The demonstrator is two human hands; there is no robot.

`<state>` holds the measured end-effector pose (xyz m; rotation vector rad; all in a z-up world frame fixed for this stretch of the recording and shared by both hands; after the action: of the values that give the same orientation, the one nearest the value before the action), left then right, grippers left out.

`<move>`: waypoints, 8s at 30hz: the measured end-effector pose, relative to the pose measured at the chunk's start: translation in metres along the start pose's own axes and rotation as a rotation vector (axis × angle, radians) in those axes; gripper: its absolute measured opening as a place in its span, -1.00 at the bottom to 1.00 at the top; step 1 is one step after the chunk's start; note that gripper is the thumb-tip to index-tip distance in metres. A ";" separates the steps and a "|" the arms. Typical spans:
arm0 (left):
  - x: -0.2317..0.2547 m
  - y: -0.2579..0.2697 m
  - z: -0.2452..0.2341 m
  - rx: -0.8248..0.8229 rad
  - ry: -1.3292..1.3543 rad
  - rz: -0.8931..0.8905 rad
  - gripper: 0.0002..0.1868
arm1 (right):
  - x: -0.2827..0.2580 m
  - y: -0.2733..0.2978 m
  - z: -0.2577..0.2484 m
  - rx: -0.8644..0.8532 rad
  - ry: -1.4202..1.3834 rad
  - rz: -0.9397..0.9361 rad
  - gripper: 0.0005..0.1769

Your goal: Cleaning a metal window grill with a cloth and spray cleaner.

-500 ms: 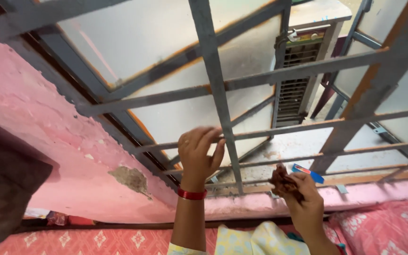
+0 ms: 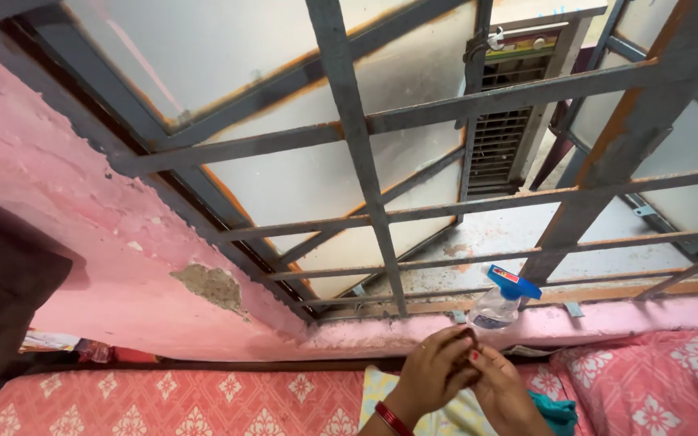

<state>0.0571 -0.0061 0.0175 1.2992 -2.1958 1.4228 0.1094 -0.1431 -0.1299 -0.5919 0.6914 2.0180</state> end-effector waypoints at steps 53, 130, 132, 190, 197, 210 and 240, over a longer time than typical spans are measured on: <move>-0.177 0.167 -0.115 0.692 0.569 -0.784 -0.65 | 0.084 -0.114 0.160 -0.232 0.660 -0.374 -0.64; -0.177 -0.187 -0.106 0.415 -0.740 -0.187 -0.68 | -0.087 -0.269 0.028 -0.017 0.258 -0.148 -0.67; -0.177 -0.189 -0.104 0.431 -0.711 -0.188 -0.64 | -0.091 -0.270 0.025 -0.052 0.255 -0.192 -0.67; -0.351 0.080 -0.062 0.160 -0.805 -0.810 -0.62 | 0.026 -0.124 0.039 -0.077 0.704 -0.137 -0.66; -0.350 0.085 -0.061 0.136 -0.843 -0.687 -0.63 | 0.048 -0.123 0.047 -0.079 0.656 -0.130 -0.66; -0.346 0.099 -0.055 0.031 -0.804 -0.749 -0.62 | 0.012 -0.139 0.044 0.123 0.585 -0.258 -0.63; -0.320 0.115 -0.068 -0.090 -0.747 -0.828 -0.66 | 0.061 -0.111 0.111 -0.098 0.709 -0.347 -0.64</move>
<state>0.1386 0.2434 -0.2095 2.5623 -1.5931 0.5476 0.1602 0.0167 -0.1143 -1.4146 0.8254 1.5051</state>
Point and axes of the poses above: each hand's wrist, its own y-axis away from the middle knuckle, its own z-axis out of the palm, x = y × z, the point moved 7 cm from there along -y, towards the middle knuckle, and after that the axes turned 3 degrees about -z, right-handed, at the moved point
